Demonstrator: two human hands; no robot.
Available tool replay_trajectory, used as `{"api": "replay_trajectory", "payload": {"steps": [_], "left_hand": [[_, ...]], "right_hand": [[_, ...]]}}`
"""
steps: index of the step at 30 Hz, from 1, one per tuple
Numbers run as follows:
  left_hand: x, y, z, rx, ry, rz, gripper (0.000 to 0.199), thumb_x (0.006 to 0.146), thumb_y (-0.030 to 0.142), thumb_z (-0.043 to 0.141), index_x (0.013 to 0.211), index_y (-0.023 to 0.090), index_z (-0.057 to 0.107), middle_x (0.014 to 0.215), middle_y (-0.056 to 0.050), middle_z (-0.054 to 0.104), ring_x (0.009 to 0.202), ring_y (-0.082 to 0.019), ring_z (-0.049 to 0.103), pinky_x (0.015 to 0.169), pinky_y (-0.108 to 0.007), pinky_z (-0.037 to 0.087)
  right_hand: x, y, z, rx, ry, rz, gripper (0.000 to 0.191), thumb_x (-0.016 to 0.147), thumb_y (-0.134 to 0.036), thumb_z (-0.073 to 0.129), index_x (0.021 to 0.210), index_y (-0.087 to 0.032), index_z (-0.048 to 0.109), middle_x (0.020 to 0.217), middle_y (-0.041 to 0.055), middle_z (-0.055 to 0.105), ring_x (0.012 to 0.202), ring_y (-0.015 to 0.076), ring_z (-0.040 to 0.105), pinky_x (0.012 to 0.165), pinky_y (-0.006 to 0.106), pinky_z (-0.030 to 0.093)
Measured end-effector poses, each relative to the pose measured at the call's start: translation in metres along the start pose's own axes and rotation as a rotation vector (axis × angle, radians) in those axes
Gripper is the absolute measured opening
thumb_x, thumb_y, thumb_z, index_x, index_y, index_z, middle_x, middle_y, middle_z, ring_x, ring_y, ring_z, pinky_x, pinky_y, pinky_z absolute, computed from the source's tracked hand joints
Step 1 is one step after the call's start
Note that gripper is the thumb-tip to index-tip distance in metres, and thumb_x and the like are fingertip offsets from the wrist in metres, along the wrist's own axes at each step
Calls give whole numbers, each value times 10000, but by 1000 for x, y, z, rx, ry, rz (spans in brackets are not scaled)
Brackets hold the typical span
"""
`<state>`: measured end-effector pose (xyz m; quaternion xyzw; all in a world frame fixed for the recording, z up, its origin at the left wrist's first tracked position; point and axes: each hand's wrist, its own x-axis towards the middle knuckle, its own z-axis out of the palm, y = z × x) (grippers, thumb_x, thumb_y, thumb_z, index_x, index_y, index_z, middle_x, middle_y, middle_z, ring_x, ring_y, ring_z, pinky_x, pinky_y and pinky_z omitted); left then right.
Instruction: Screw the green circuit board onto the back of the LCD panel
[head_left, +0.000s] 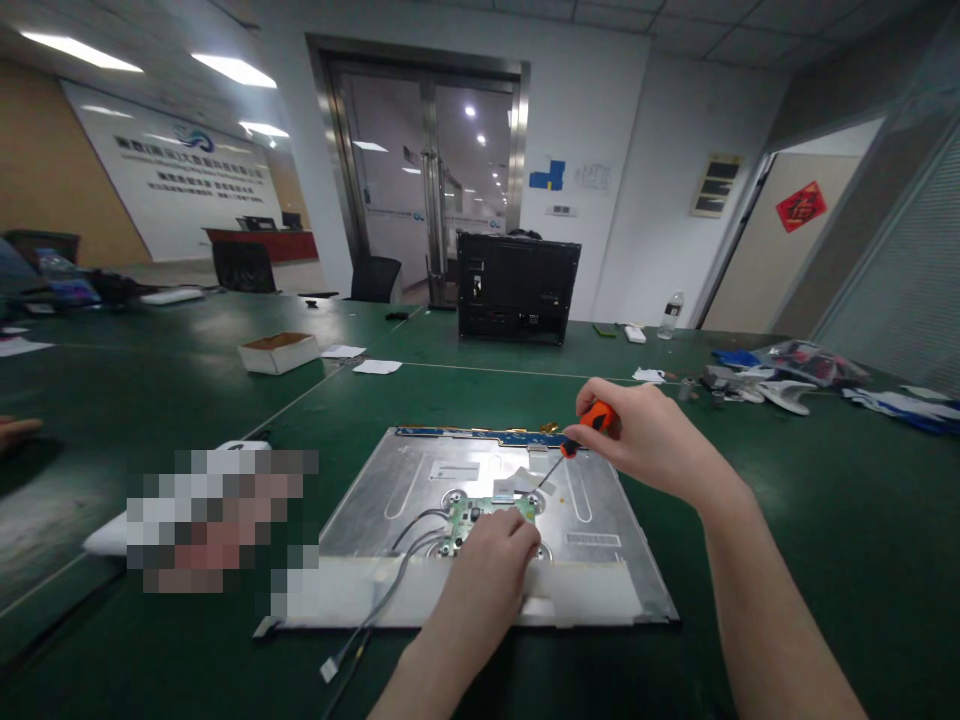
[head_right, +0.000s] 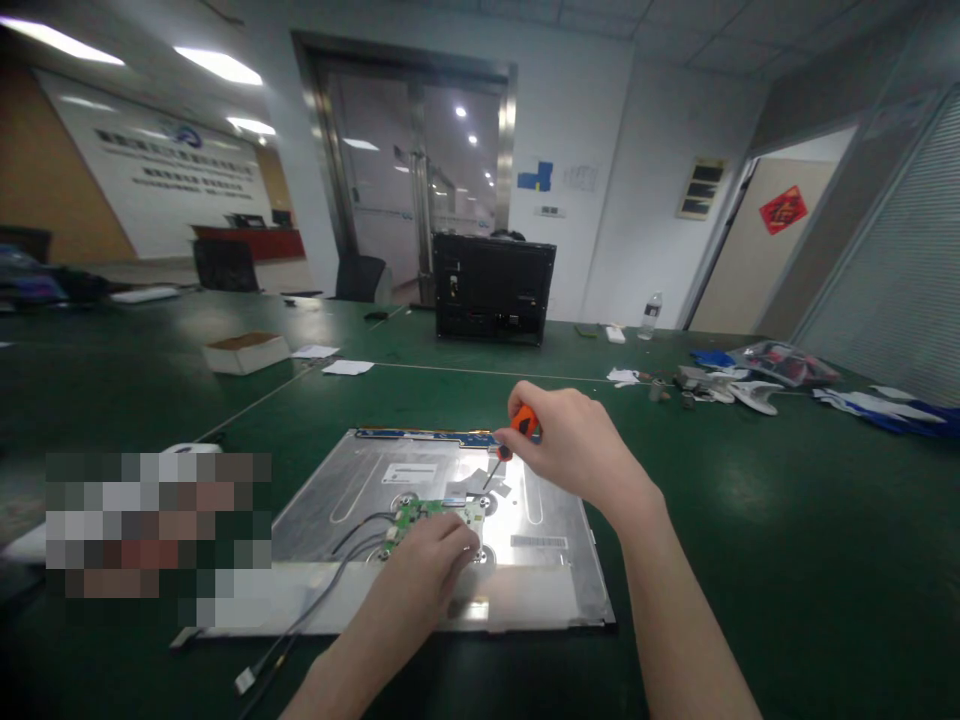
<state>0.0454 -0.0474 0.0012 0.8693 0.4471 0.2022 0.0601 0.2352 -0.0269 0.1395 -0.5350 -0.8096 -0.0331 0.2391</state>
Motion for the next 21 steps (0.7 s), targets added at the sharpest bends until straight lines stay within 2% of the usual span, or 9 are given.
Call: {"api": "replay_trajectory", "payload": {"steps": [3, 7, 10, 14, 21], "left_hand": [[1, 4, 9, 56, 68, -13, 202, 822, 24, 514, 778, 176, 640, 856, -53, 612, 839, -220, 558, 754, -337, 416], [2, 7, 16, 97, 96, -38, 186, 804, 23, 550, 756, 179, 639, 868, -48, 609, 871, -225, 556, 820, -377, 403], [2, 7, 19, 92, 98, -50, 186, 799, 16, 550, 769, 177, 639, 875, -54, 614, 889, -228, 554, 836, -387, 395], [1, 5, 22, 73, 146, -60, 167, 814, 51, 555, 743, 181, 634, 837, -47, 616, 869, -222, 547, 849, -396, 384], [-7, -2, 25, -6, 225, 21, 177, 812, 58, 582, 765, 205, 668, 866, -33, 649, 869, -213, 551, 866, -406, 371]], "right_hand": [[-25, 2, 6, 103, 61, 82, 211, 843, -440, 577, 846, -229, 567, 677, -23, 605, 555, 131, 531, 504, 241, 368], [-58, 8, 19, 176, 266, 229, 290, 857, -510, 528, 843, -223, 569, 681, -5, 607, 500, 123, 516, 467, 236, 388], [-73, 11, 29, 187, 366, 267, 291, 855, -510, 530, 805, -226, 568, 665, -1, 596, 507, 133, 521, 479, 241, 403], [-80, 12, 37, 205, 378, 283, 285, 857, -501, 526, 799, -227, 575, 674, 4, 599, 513, 143, 527, 474, 247, 404], [-76, 16, 42, 227, 367, 247, 277, 857, -492, 535, 797, -226, 580, 660, -4, 588, 511, 139, 523, 470, 241, 401]]}}
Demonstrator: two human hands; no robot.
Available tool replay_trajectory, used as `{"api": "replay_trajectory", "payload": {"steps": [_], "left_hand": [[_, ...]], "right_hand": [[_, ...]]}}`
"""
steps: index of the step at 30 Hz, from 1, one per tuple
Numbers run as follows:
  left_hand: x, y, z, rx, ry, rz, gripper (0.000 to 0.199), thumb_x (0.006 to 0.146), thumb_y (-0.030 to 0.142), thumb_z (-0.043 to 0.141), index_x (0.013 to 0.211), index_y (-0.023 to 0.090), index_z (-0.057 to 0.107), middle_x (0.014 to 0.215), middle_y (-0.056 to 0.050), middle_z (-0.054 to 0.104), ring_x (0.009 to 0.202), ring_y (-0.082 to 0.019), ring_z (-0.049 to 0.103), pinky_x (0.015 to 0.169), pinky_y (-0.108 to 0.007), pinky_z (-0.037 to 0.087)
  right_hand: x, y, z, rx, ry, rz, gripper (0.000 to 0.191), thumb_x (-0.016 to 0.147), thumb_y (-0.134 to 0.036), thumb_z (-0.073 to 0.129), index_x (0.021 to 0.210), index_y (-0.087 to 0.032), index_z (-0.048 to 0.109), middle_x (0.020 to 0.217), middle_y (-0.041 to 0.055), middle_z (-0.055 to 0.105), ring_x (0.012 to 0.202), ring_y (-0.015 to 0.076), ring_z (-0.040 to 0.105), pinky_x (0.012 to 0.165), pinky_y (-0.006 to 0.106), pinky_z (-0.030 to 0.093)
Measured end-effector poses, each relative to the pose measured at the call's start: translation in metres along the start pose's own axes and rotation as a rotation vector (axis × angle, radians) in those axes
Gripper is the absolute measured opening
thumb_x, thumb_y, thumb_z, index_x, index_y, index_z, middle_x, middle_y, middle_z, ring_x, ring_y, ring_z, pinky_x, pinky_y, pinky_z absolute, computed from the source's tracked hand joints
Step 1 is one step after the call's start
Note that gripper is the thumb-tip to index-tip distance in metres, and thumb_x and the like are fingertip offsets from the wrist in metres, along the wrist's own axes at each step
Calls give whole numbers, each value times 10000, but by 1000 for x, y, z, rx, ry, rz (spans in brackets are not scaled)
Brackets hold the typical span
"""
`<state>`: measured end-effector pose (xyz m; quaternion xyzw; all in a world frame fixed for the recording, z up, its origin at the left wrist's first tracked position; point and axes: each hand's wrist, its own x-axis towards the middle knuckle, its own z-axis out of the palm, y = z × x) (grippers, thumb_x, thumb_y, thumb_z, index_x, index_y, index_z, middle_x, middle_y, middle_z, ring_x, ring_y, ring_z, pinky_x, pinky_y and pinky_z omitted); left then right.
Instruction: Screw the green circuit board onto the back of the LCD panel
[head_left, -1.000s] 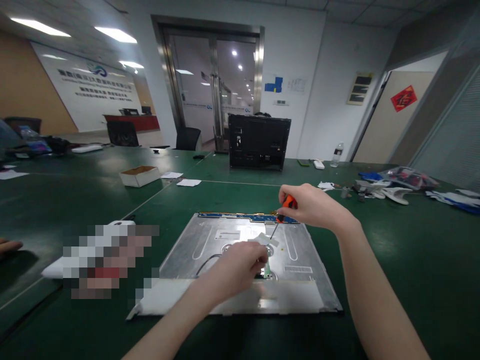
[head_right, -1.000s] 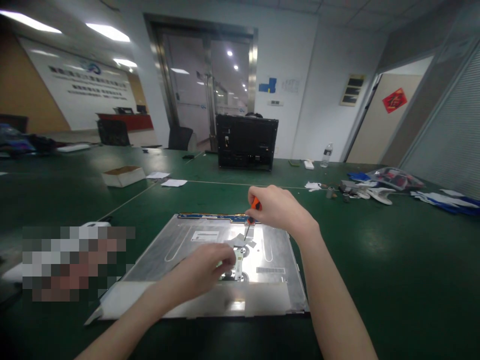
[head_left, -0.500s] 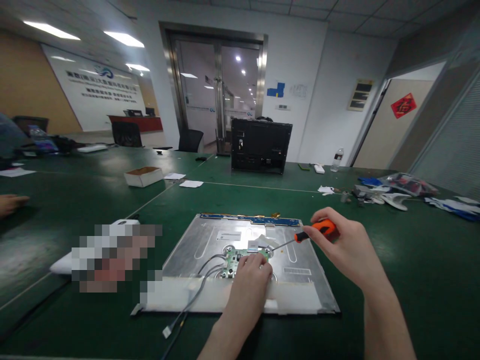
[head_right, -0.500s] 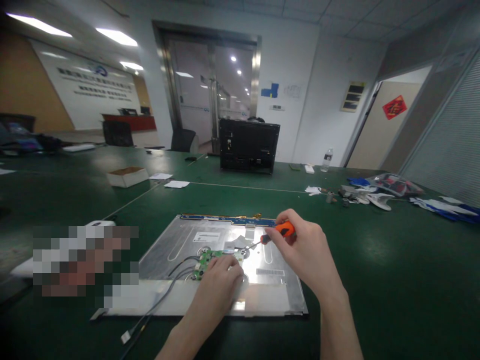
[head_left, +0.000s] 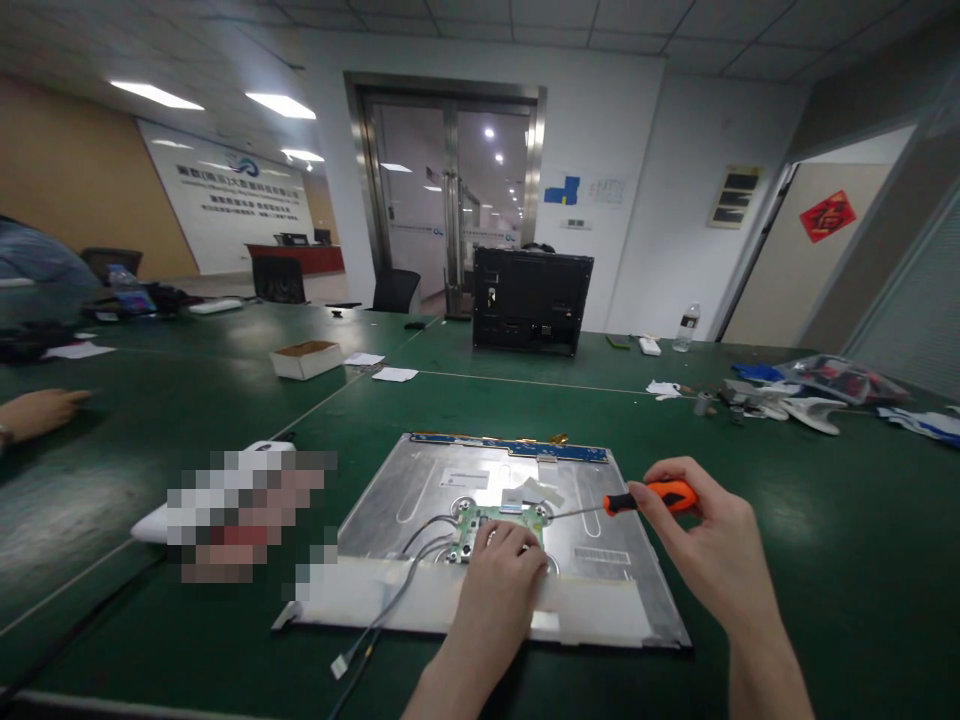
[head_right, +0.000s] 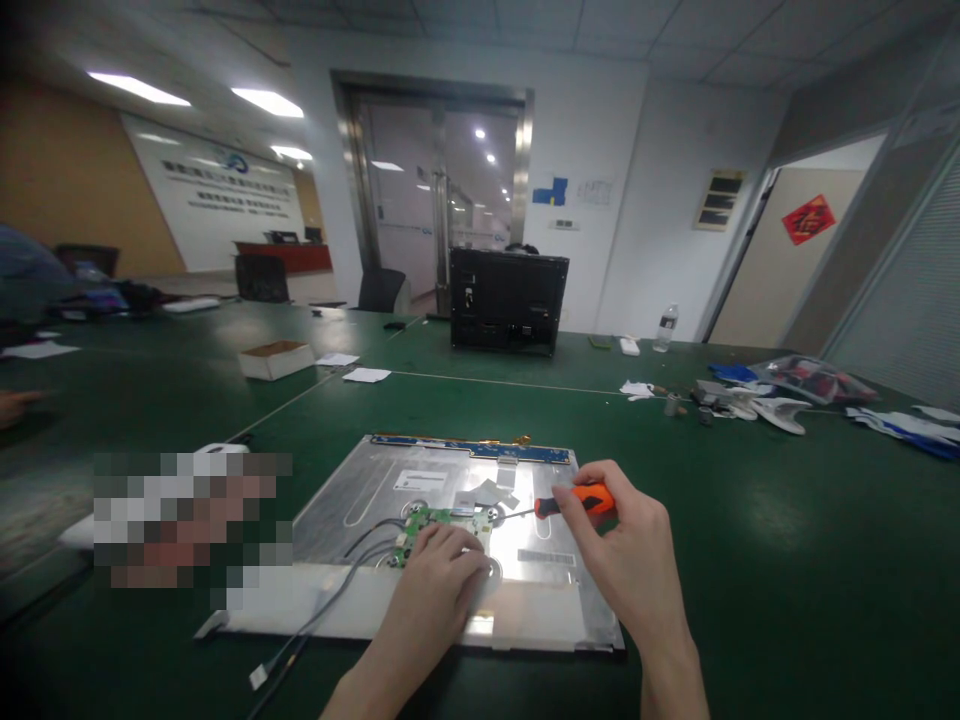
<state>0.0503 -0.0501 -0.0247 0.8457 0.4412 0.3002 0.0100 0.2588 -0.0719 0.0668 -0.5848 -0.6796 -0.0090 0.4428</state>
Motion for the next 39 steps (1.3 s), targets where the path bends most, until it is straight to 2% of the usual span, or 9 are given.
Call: {"api": "replay_trajectory", "payload": {"steps": [9, 16, 22, 26, 31, 35, 39], "left_hand": [[5, 0, 2, 20, -33, -32, 173, 802, 53, 560, 758, 198, 646, 849, -36, 647, 864, -218, 559, 852, -408, 390], [3, 1, 1, -35, -46, -73, 139, 791, 77, 579, 760, 203, 629, 870, -28, 646, 874, -220, 557, 861, -408, 392], [-2, 1, -8, -84, 18, -79, 172, 760, 66, 582, 850, 207, 621, 957, -40, 631, 934, -237, 548, 891, -430, 388], [-19, 5, -7, -61, 52, -94, 220, 799, 73, 524, 941, 217, 612, 988, -65, 611, 954, -259, 533, 858, -420, 405], [-37, 14, 5, -27, -63, -121, 278, 861, 109, 479, 1092, 216, 591, 897, -63, 610, 823, -233, 547, 716, -347, 425], [-40, 15, 9, 70, -119, -115, 327, 865, 59, 456, 1125, 214, 582, 885, -47, 602, 813, -208, 543, 700, -312, 409], [-41, 12, 10, 138, -132, -101, 360, 854, 43, 469, 1160, 206, 569, 873, -46, 591, 781, -202, 536, 683, -311, 404]], "right_hand": [[3, -3, 11, 31, -45, -11, 259, 873, -477, 517, 818, -228, 559, 659, -11, 580, 522, 140, 533, 488, 246, 417], [7, 4, 19, 64, -23, 1, 248, 864, -466, 522, 821, -223, 555, 656, -8, 585, 506, 135, 529, 477, 237, 419], [7, 4, 26, 99, -21, 60, 279, 838, -494, 563, 875, -219, 532, 627, -26, 558, 484, 133, 522, 456, 232, 421], [7, -3, 31, 149, 7, 62, 292, 836, -503, 567, 840, -212, 544, 640, -17, 570, 490, 128, 527, 451, 224, 423], [4, -20, 44, 135, 45, 13, 268, 869, -449, 540, 752, -210, 511, 554, -45, 506, 447, 111, 486, 438, 214, 367], [-1, -32, 59, 68, 49, -67, 256, 893, -408, 503, 737, -205, 493, 551, -49, 476, 463, 109, 460, 475, 219, 347], [-3, -35, 64, 50, 64, -97, 256, 912, -396, 470, 746, -202, 485, 553, -48, 469, 464, 109, 452, 478, 220, 329]]}}
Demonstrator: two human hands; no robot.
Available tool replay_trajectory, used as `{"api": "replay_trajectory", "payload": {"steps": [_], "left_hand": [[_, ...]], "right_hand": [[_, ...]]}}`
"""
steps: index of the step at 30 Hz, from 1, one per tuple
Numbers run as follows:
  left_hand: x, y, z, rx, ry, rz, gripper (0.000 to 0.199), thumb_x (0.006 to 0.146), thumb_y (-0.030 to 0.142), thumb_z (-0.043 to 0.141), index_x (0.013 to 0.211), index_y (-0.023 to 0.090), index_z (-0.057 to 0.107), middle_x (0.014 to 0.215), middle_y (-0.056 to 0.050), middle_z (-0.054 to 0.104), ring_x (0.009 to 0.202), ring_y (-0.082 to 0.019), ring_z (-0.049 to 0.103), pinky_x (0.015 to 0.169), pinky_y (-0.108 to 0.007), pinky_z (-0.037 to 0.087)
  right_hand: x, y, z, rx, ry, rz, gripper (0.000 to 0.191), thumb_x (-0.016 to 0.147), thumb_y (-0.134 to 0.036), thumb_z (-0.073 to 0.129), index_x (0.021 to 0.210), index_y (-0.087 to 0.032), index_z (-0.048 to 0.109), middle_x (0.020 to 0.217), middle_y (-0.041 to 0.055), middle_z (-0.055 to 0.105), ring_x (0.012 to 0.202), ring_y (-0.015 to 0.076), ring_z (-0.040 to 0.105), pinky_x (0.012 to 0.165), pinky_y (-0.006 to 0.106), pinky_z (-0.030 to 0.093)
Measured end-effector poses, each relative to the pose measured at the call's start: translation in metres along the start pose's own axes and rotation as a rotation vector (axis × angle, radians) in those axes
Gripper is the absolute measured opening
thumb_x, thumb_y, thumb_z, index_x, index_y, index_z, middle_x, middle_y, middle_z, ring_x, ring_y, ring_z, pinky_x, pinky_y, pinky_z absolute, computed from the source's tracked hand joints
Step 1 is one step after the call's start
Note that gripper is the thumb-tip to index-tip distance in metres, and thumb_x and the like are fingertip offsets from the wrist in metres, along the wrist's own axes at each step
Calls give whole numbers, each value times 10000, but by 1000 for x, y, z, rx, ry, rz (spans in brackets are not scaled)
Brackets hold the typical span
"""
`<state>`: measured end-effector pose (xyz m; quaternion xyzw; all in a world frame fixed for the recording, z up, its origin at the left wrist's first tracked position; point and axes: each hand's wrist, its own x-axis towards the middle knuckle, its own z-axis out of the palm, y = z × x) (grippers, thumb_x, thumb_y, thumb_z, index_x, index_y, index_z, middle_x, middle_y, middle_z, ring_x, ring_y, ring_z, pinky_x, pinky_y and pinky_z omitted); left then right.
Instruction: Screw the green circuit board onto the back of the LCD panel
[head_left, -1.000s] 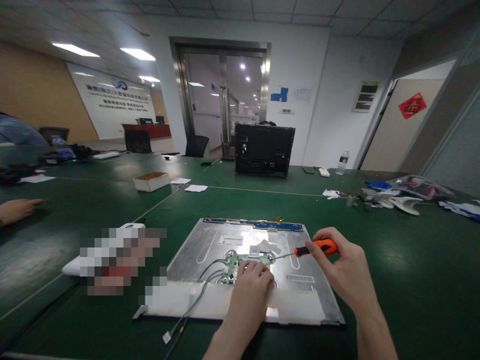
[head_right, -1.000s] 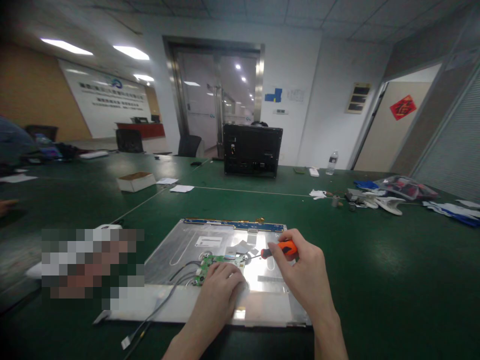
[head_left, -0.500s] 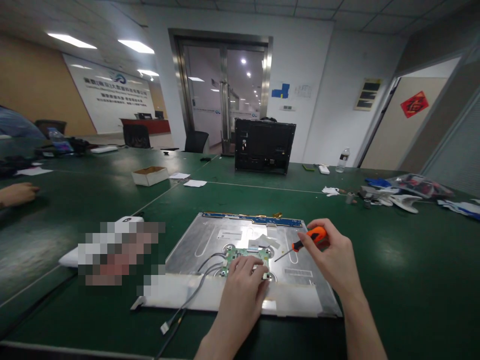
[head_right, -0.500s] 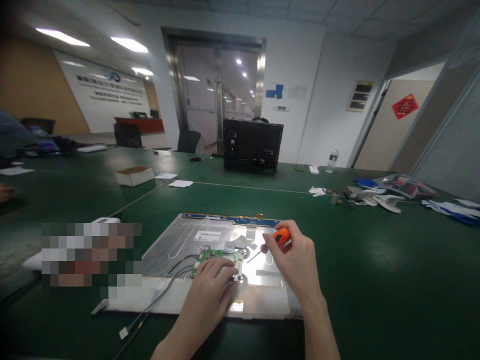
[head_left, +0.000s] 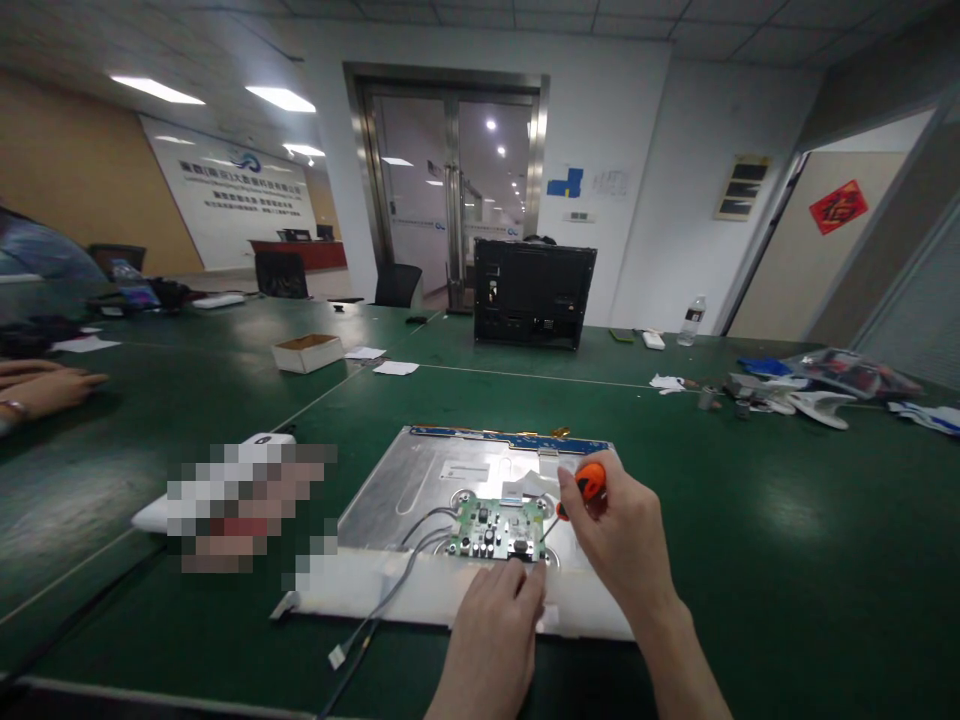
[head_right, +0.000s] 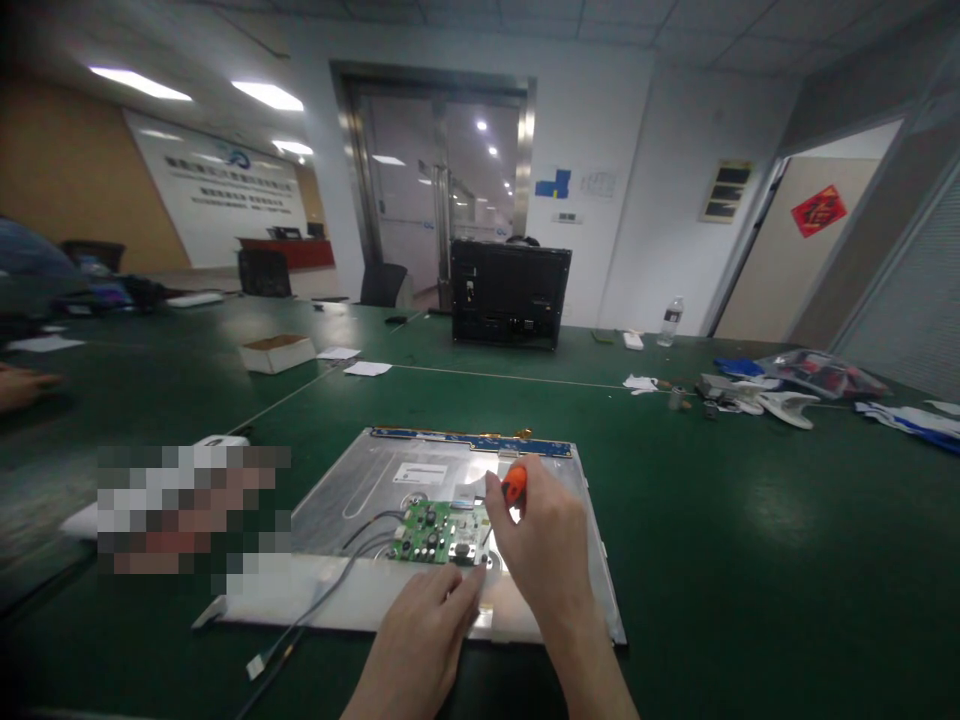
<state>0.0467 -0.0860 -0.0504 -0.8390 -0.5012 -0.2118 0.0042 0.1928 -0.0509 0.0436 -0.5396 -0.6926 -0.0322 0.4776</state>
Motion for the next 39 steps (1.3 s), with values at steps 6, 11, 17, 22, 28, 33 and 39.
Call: {"api": "replay_trajectory", "payload": {"steps": [6, 11, 17, 22, 28, 33, 39], "left_hand": [[-1, -1, 2, 45, 12, 27, 373, 852, 44, 463, 1182, 190, 556, 859, -51, 583, 761, -196, 531, 687, -310, 409], [-2, -2, 3, 45, -4, 31, 425, 822, 22, 451, 1204, 186, 541, 887, -59, 582, 782, -202, 530, 709, -319, 420], [-2, -3, 4, 38, 8, 38, 416, 823, 25, 440, 1193, 180, 549, 890, -63, 578, 796, -201, 531, 740, -324, 419], [-2, -3, 8, 41, 30, 15, 402, 824, 38, 460, 1179, 197, 564, 874, -57, 581, 776, -200, 531, 726, -319, 413], [-2, -3, 6, 44, -23, 19, 414, 849, 47, 438, 1220, 200, 539, 901, -60, 582, 800, -201, 529, 728, -318, 417], [-2, -3, 4, 42, -23, 20, 415, 845, 46, 447, 1222, 195, 534, 907, -60, 583, 817, -206, 533, 744, -324, 429], [-3, -3, 4, 24, 26, 34, 407, 831, 19, 425, 1189, 170, 548, 892, -65, 591, 807, -201, 545, 738, -321, 440]], "right_hand": [[2, 2, -2, -7, -23, 20, 236, 905, -372, 484, 739, -204, 477, 545, -57, 460, 456, 105, 449, 476, 219, 317], [2, 3, -1, -31, -25, 16, 235, 899, -370, 490, 732, -205, 472, 541, -56, 455, 455, 108, 443, 474, 222, 308], [3, 3, 0, -53, -41, 12, 228, 894, -365, 499, 733, -207, 474, 552, -53, 464, 471, 112, 439, 490, 225, 317], [2, 3, 1, -50, -44, -4, 217, 896, -353, 498, 737, -204, 491, 556, -49, 474, 469, 110, 437, 476, 224, 314], [2, 2, 1, -30, -52, -13, 210, 897, -345, 501, 742, -203, 491, 561, -54, 466, 471, 104, 434, 483, 224, 319], [1, 0, 1, -20, -56, -9, 220, 900, -346, 492, 734, -203, 482, 565, -52, 462, 472, 105, 429, 486, 227, 317], [2, -1, 0, -17, -52, -43, 200, 892, -320, 495, 730, -205, 483, 555, -55, 468, 468, 102, 434, 482, 224, 317]]}}
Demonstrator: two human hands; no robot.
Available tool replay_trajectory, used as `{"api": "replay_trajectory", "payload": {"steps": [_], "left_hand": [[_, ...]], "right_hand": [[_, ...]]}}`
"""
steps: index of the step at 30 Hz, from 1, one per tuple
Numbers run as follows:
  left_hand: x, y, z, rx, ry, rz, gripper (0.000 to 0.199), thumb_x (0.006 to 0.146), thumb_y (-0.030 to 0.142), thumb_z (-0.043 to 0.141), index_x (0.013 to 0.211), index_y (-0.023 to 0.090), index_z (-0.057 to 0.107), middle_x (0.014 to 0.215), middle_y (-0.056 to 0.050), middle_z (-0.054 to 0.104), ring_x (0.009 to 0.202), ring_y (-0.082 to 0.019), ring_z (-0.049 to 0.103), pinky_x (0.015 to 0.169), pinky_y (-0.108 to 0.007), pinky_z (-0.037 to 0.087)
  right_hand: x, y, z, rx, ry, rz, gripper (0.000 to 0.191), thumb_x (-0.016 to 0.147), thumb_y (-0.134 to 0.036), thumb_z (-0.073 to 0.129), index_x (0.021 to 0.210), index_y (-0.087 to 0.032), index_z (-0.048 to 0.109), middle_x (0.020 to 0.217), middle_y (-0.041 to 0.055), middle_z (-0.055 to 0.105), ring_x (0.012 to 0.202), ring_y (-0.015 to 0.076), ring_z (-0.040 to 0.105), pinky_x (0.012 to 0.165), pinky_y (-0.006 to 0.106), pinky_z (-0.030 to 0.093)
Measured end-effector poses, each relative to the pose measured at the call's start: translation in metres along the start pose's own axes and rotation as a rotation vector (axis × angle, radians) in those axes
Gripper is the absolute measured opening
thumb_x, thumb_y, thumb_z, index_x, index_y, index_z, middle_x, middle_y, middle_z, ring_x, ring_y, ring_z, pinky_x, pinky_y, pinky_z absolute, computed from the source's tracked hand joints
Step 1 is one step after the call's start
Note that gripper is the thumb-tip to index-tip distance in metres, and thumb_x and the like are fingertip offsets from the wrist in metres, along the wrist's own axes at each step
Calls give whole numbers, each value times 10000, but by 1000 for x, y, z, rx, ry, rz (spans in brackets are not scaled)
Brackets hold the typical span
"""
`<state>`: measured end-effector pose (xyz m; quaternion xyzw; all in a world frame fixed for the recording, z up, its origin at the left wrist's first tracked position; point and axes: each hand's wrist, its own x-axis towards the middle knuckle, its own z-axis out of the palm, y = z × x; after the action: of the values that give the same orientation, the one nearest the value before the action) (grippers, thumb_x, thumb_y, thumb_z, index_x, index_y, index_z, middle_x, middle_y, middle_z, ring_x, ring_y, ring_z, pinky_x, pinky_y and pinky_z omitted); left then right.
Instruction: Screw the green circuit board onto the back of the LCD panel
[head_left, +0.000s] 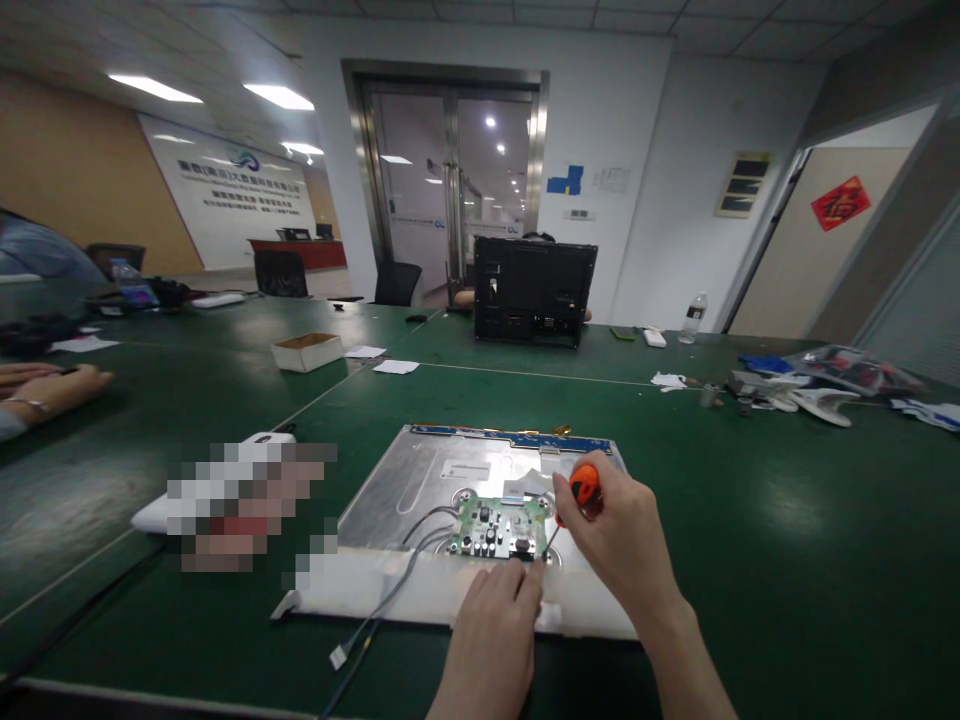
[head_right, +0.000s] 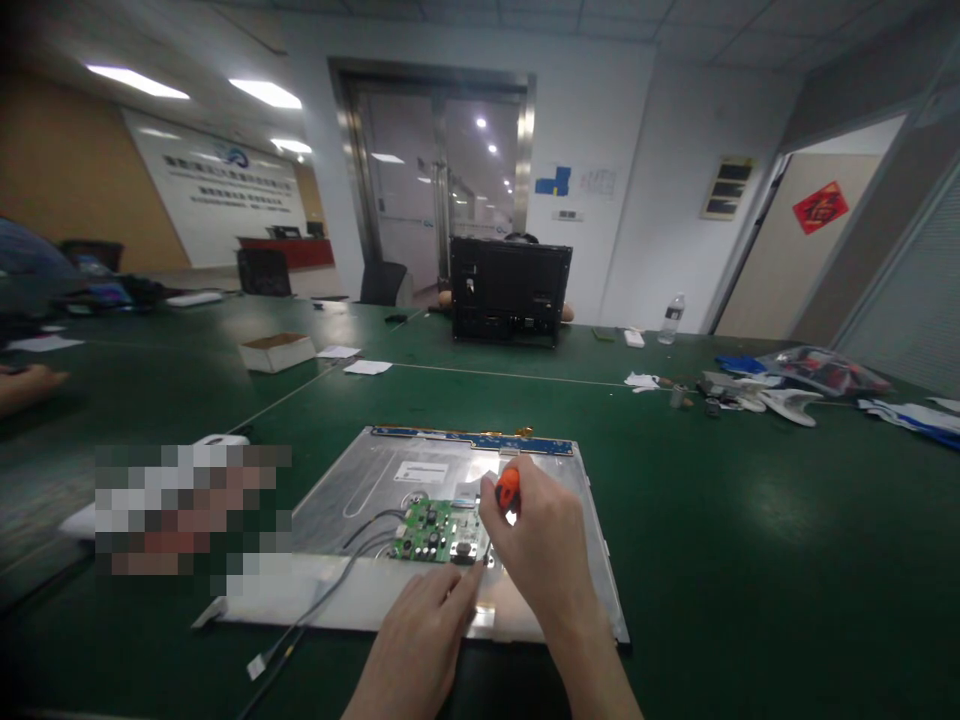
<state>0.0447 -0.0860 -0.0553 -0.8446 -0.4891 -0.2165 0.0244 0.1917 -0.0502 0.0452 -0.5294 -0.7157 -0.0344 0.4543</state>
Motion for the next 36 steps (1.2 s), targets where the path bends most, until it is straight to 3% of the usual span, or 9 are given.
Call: {"api": "replay_trajectory", "payload": {"steps": [18, 30, 36], "left_hand": [[-2, -4, 3, 18, -8, 19, 417, 863, 46, 435, 1256, 163, 511, 906, -70, 600, 798, -196, 560, 697, -304, 438], [1, -5, 4, 29, -35, 7, 440, 854, 35, 414, 1263, 164, 513, 909, -77, 599, 788, -191, 561, 710, -304, 435], [1, -3, 2, 24, -34, 7, 447, 867, 38, 403, 1285, 168, 494, 902, -73, 596, 779, -186, 553, 705, -300, 428]], "right_hand": [[0, -4, 1, -46, -3, -45, 170, 892, -313, 496, 761, -207, 477, 563, -49, 490, 470, 108, 460, 487, 230, 329], [-1, -3, 4, -42, -18, -110, 226, 904, -427, 514, 952, -206, 528, 655, -24, 574, 524, 121, 526, 485, 227, 343], [1, -4, -2, 25, -95, -77, 193, 869, -328, 541, 1017, -206, 520, 720, -13, 604, 588, 137, 566, 535, 237, 387]]}}
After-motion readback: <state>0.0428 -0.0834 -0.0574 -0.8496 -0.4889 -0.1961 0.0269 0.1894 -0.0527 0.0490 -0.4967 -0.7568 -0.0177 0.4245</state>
